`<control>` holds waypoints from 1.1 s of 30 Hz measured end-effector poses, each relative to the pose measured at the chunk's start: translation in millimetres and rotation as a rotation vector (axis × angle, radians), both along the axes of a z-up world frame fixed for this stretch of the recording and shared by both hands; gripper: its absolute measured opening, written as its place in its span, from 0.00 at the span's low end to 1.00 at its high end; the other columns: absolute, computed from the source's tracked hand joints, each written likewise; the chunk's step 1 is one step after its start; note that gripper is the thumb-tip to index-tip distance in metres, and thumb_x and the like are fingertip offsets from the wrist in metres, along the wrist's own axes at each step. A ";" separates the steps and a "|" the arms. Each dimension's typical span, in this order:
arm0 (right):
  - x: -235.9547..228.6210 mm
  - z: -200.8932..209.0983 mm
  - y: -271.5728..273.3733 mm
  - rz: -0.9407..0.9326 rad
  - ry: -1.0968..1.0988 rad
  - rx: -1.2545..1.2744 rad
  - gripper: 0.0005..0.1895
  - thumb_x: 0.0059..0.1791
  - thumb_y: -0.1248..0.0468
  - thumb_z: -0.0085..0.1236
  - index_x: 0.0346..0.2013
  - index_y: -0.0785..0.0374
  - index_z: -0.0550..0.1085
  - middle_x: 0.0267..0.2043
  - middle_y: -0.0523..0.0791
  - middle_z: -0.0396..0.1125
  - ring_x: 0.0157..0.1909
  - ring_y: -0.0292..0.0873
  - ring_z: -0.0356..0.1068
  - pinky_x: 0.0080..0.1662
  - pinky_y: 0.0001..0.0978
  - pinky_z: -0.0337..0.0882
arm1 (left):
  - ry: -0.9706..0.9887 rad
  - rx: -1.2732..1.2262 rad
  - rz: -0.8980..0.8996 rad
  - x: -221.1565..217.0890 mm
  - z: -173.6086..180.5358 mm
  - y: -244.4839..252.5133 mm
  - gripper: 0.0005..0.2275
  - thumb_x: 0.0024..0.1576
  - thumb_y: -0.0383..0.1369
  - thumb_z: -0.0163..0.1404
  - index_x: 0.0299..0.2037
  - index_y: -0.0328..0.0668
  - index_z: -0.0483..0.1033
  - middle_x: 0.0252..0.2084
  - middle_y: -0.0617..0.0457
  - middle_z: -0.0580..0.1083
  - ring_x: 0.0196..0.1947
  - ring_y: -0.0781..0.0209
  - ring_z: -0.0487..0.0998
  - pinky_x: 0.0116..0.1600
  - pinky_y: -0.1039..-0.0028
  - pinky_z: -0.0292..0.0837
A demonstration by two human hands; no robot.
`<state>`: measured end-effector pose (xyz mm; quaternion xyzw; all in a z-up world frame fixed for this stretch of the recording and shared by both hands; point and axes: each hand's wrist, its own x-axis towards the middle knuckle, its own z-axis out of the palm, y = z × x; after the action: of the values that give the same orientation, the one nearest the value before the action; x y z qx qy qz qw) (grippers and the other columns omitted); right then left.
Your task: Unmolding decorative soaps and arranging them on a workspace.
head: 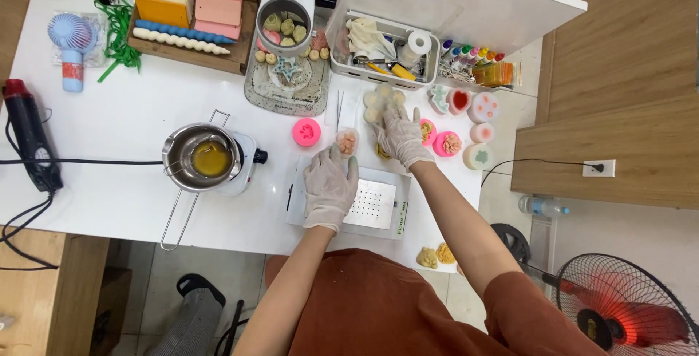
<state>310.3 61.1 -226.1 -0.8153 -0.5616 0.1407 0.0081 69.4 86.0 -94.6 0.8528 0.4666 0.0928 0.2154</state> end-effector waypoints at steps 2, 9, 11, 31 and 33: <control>2.8 0.6 -4.0 -0.001 -0.043 -0.044 0.35 0.53 0.44 0.44 0.68 0.61 0.59 0.77 0.50 0.47 0.78 0.53 0.43 0.68 0.69 0.41 | 0.003 -0.001 0.004 0.3 1.3 -3.5 0.22 0.61 0.44 0.47 0.60 0.35 0.71 0.56 0.44 0.73 0.56 0.50 0.72 0.58 0.59 0.65; 3.9 -0.9 -19.8 -0.017 -0.051 -0.053 0.29 0.55 0.47 0.41 0.67 0.58 0.63 0.79 0.47 0.49 0.81 0.52 0.42 0.71 0.69 0.41 | -0.013 -0.030 0.014 3.6 7.4 -1.1 0.21 0.59 0.42 0.48 0.58 0.37 0.72 0.55 0.47 0.74 0.56 0.51 0.72 0.58 0.58 0.65; -7.5 13.9 -32.9 -0.037 -0.016 0.094 0.31 0.54 0.49 0.41 0.69 0.60 0.62 0.77 0.49 0.51 0.79 0.54 0.43 0.69 0.70 0.42 | -0.014 -0.017 0.017 4.8 11.1 1.5 0.20 0.60 0.42 0.48 0.56 0.37 0.73 0.54 0.47 0.75 0.55 0.50 0.73 0.57 0.58 0.66; 83.3 36.1 -52.7 -0.337 -0.011 0.110 0.39 0.53 0.40 0.44 0.72 0.61 0.58 0.77 0.53 0.48 0.79 0.52 0.43 0.72 0.62 0.35 | 0.091 -0.056 -0.026 14.8 24.1 1.6 0.15 0.58 0.39 0.50 0.52 0.43 0.77 0.45 0.48 0.78 0.47 0.49 0.76 0.52 0.56 0.69; 89.1 36.8 -48.9 -0.342 0.014 0.044 0.39 0.53 0.39 0.43 0.72 0.59 0.58 0.77 0.52 0.48 0.79 0.52 0.42 0.72 0.62 0.34 | 0.092 -0.054 -0.020 14.6 24.5 2.1 0.14 0.59 0.38 0.50 0.52 0.43 0.77 0.45 0.49 0.79 0.46 0.49 0.76 0.52 0.56 0.69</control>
<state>399.4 12.2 -189.3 -0.8975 -0.4177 0.1306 0.0539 84.1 88.1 -70.1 0.8546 0.4699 0.0389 0.2177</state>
